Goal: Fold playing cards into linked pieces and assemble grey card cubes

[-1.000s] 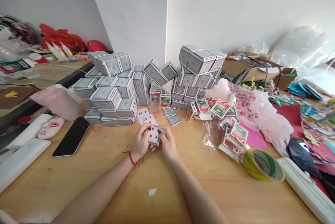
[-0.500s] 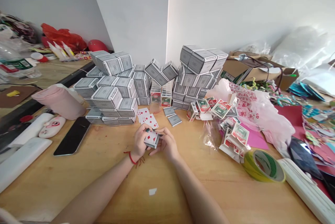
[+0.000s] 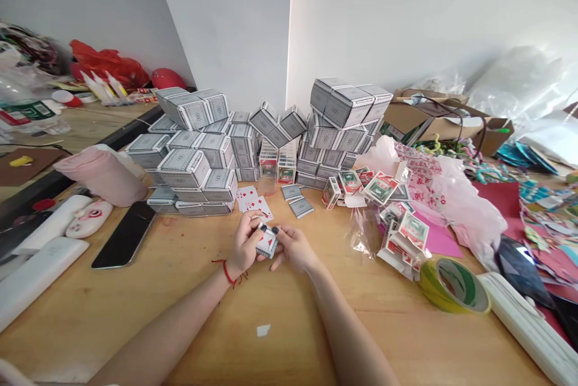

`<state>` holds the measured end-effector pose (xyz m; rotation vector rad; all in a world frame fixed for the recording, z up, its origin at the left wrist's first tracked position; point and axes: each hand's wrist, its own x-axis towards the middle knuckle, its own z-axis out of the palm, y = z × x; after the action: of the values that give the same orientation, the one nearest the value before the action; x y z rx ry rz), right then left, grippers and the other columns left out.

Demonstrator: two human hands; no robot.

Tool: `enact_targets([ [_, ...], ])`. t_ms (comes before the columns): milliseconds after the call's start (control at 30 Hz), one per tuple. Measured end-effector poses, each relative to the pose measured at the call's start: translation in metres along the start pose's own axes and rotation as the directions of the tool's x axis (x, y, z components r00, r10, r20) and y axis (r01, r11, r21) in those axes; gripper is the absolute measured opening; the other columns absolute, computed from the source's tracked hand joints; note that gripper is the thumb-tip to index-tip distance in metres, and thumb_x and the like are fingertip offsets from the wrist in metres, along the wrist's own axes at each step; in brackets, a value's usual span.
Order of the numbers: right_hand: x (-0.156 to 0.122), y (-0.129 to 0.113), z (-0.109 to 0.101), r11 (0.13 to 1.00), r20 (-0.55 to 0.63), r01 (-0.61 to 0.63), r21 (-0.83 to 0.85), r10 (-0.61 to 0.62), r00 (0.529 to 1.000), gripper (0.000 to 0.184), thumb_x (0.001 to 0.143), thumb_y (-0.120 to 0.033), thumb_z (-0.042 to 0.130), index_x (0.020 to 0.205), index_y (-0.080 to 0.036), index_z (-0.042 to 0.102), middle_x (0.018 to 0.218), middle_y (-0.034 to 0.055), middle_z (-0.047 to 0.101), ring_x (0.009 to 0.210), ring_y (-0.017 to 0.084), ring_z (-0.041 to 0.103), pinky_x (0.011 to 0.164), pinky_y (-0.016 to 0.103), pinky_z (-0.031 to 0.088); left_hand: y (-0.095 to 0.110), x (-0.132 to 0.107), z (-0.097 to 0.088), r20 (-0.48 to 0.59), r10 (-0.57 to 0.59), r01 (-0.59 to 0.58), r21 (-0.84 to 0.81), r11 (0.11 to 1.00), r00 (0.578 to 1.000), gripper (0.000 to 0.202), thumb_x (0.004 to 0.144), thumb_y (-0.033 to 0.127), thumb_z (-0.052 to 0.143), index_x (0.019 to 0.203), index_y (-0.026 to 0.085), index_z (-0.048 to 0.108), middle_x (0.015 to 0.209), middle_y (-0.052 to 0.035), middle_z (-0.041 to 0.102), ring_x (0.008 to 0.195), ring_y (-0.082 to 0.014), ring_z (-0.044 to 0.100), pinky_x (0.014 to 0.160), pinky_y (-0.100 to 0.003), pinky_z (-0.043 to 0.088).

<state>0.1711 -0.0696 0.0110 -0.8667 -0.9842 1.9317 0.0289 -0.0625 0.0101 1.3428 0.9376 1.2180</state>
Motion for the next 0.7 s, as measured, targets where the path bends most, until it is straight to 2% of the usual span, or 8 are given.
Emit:
enact_targets([
  [100,0.001,0.001,-0.001,0.997,-0.039,0.024,-0.076,-0.027,0.999,0.035,0.076,-0.049,0.059,0.083,-0.016,0.048,0.065,0.0024,0.066,0.054,0.018,0.067,0.037,0.024,0.054,-0.002,0.000,0.001,0.008,-0.012,0.012,0.066,0.998,1.000,0.023,0.082,0.027,0.043,0.104,0.021,0.042,0.064,0.0043,0.050,0.045,-0.0079,0.043,0.043,-0.019,0.035],
  [167,0.002,0.003,0.000,0.988,-0.102,0.058,-0.146,-0.074,0.992,0.036,0.075,-0.051,0.058,0.081,-0.017,0.048,0.060,0.0002,0.064,0.050,0.018,0.066,0.037,0.024,0.052,-0.004,0.001,0.001,-0.037,-0.008,0.014,0.157,0.988,0.999,0.022,0.081,0.029,0.045,0.101,0.020,0.046,0.064,0.0037,0.052,0.049,-0.0092,0.046,0.046,-0.020,0.037],
  [267,0.003,0.007,0.002,0.958,-0.222,0.112,-0.263,-0.173,0.960,0.036,0.076,-0.055,0.054,0.081,-0.019,0.050,0.057,-0.0010,0.061,0.047,0.018,0.063,0.035,0.025,0.049,-0.006,0.006,0.001,-0.114,-0.007,0.042,0.307,0.951,0.993,0.016,0.077,0.032,0.054,0.084,0.018,0.056,0.065,0.0017,0.056,0.056,-0.0110,0.051,0.052,-0.021,0.040],
  [367,0.003,0.010,0.003,0.899,-0.290,0.138,-0.415,-0.275,0.917,0.033,0.079,-0.054,0.049,0.082,-0.021,0.055,0.061,0.0009,0.062,0.047,0.018,0.061,0.038,0.028,0.049,-0.008,0.010,0.001,-0.106,-0.007,0.046,0.363,0.931,0.994,0.020,0.077,0.035,0.055,0.070,0.016,0.057,0.064,0.0005,0.056,0.057,-0.0112,0.051,0.053,-0.021,0.041],
  [467,0.001,0.009,0.001,0.775,-0.284,0.170,-0.609,-0.413,0.865,0.028,0.081,-0.046,0.049,0.078,-0.021,0.060,0.064,0.0022,0.062,0.051,0.017,0.058,0.047,0.028,0.050,-0.009,0.011,0.000,-0.084,0.046,-0.012,0.371,0.929,0.995,0.020,0.079,0.034,0.053,0.071,0.016,0.057,0.068,-0.0009,0.057,0.063,-0.0127,0.052,0.058,-0.023,0.042],
  [533,0.000,0.007,-0.001,0.704,-0.250,0.196,-0.682,-0.477,0.843,0.026,0.081,-0.042,0.050,0.075,-0.021,0.063,0.064,0.0027,0.063,0.056,0.018,0.058,0.053,0.028,0.049,-0.010,0.010,0.000,-0.078,0.083,-0.046,0.396,0.917,0.993,0.019,0.080,0.033,0.052,0.071,0.017,0.056,0.070,-0.0018,0.057,0.067,-0.0138,0.053,0.062,-0.024,0.042],
  [600,-0.001,0.005,-0.003,0.696,-0.220,0.221,-0.683,-0.485,0.846,0.024,0.080,-0.039,0.052,0.076,-0.020,0.066,0.067,0.0036,0.065,0.062,0.019,0.058,0.058,0.028,0.048,-0.011,0.010,-0.001,-0.077,0.106,-0.064,0.421,0.905,0.991,0.020,0.080,0.033,0.052,0.069,0.017,0.055,0.070,-0.0018,0.057,0.068,-0.0140,0.052,0.062,-0.024,0.042],
  [700,-0.001,0.003,-0.003,0.737,-0.200,0.232,-0.635,-0.447,0.872,0.026,0.080,-0.039,0.052,0.075,-0.018,0.068,0.072,0.0042,0.067,0.065,0.019,0.059,0.059,0.028,0.046,-0.011,0.009,0.000,-0.093,0.130,-0.076,0.441,0.894,0.987,0.022,0.081,0.034,0.051,0.066,0.017,0.054,0.067,-0.0013,0.055,0.064,-0.0135,0.050,0.060,-0.024,0.040],
])
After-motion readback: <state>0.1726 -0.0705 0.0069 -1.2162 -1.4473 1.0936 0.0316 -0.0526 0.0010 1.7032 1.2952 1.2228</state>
